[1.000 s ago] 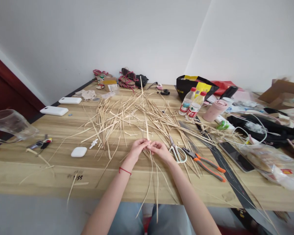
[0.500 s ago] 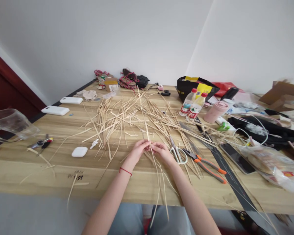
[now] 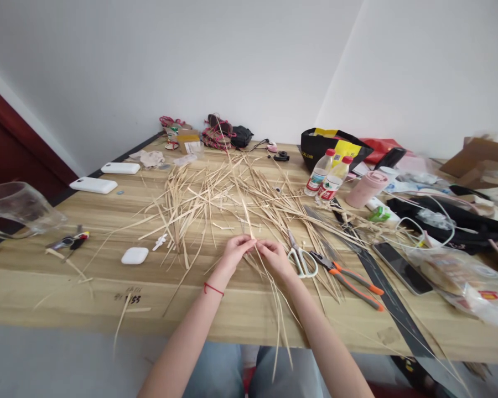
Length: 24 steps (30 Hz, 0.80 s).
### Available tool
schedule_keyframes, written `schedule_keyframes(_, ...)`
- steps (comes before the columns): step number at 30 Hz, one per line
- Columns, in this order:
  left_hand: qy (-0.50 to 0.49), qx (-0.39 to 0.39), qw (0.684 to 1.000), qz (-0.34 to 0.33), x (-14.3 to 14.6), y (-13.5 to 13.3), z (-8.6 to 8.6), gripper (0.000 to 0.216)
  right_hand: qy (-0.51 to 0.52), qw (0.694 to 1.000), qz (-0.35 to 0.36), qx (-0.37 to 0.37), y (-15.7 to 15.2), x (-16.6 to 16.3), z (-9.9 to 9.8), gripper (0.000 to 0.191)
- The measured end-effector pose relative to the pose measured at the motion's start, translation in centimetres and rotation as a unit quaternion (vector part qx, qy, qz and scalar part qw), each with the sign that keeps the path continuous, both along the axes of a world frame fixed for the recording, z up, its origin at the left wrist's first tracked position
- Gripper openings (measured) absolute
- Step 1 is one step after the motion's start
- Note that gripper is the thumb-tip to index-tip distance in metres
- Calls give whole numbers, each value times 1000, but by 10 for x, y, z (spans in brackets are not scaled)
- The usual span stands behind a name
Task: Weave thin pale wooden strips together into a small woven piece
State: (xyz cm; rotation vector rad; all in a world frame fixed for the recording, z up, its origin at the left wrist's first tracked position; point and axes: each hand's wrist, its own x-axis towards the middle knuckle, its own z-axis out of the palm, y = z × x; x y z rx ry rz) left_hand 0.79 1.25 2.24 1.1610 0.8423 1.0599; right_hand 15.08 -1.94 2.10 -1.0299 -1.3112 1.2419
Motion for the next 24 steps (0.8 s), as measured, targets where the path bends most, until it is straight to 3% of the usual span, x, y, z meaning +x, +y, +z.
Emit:
schedule_keyframes(6,-25,-34,999,11,1,0,5,25,-7,1000,6,-9,0,1,-1,28)
schedule_keyframes(12,-62,-64,995,49,-2,7,-3,25,23,997,14,-68,2,4,-9,31)
schedule_keyframes(20,-30,-37,996,81,1,5,1,28,3,997,30,-67,4,6,-11,32)
schedule_keyframes(24,-12,-32,998,59,3,2,3,32,1,998,-6,-59,3,7,-14,31)
